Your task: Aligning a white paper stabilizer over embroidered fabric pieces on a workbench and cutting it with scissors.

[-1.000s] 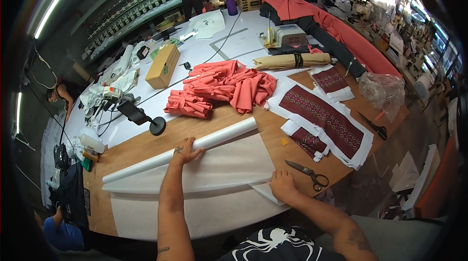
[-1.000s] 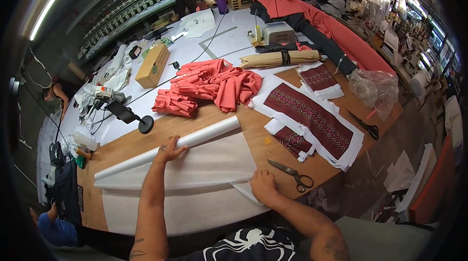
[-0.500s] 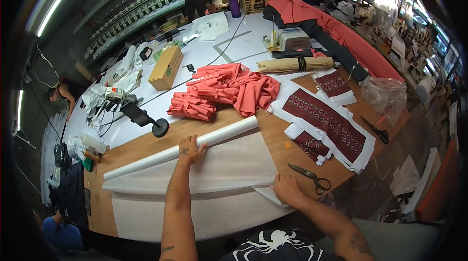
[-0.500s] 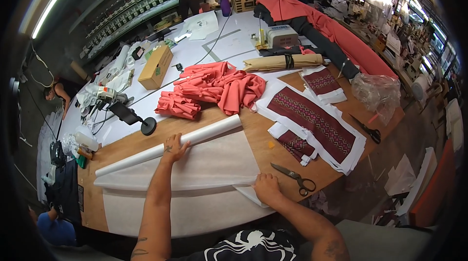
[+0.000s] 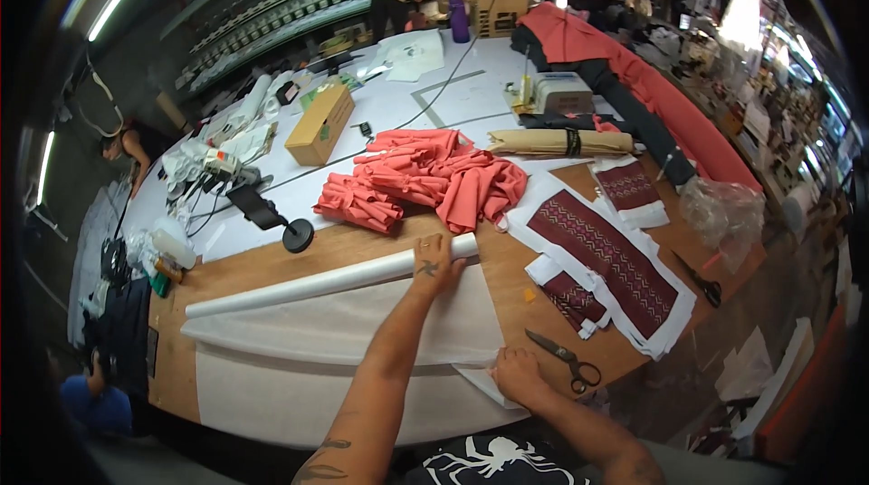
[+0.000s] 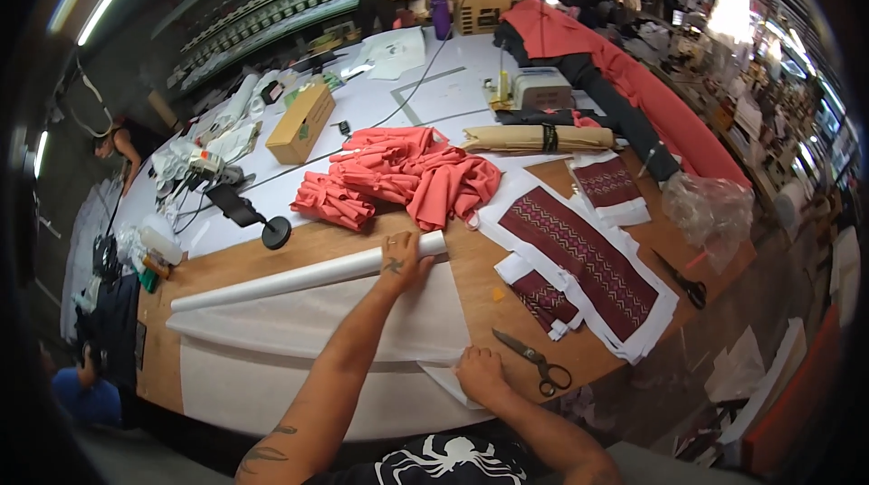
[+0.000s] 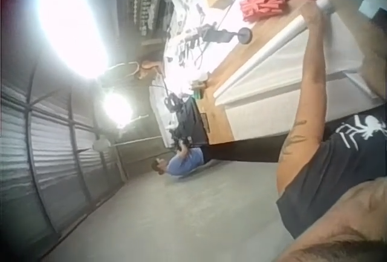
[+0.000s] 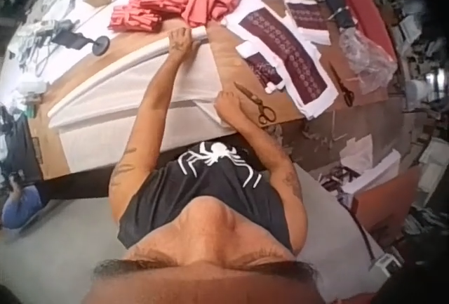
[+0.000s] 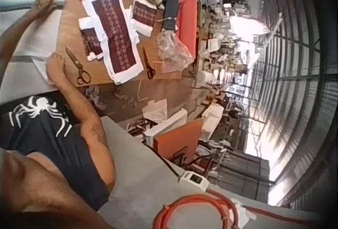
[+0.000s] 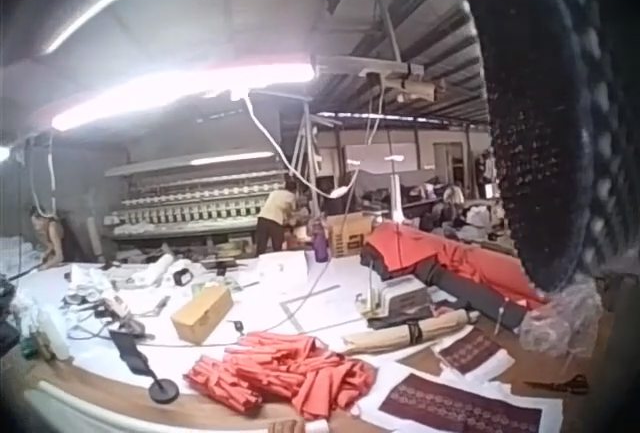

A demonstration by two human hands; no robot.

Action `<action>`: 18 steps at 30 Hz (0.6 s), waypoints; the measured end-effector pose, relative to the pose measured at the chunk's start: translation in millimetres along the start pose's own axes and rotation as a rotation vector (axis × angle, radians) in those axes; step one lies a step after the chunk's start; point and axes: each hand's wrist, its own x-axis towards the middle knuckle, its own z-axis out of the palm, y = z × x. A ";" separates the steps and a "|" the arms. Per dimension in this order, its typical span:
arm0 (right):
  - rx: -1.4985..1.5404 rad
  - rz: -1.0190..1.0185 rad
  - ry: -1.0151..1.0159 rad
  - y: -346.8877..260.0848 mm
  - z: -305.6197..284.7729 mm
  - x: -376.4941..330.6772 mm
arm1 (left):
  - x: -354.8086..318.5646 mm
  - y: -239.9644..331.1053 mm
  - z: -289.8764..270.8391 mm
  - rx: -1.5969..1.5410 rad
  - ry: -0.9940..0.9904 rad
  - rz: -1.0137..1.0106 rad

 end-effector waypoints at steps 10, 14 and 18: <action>0.127 -0.206 -0.130 35.7 -7.9 0.9 | 10.2 45.7 5.7 0.056 0.069 -0.165; 0.191 -0.272 -0.207 48.6 -11.9 6.3 | 11.8 54.2 8.4 0.004 0.058 -0.193; 0.275 -0.320 -0.258 55.6 -16.0 13.8 | 1.4 57.2 12.0 0.063 0.088 -0.287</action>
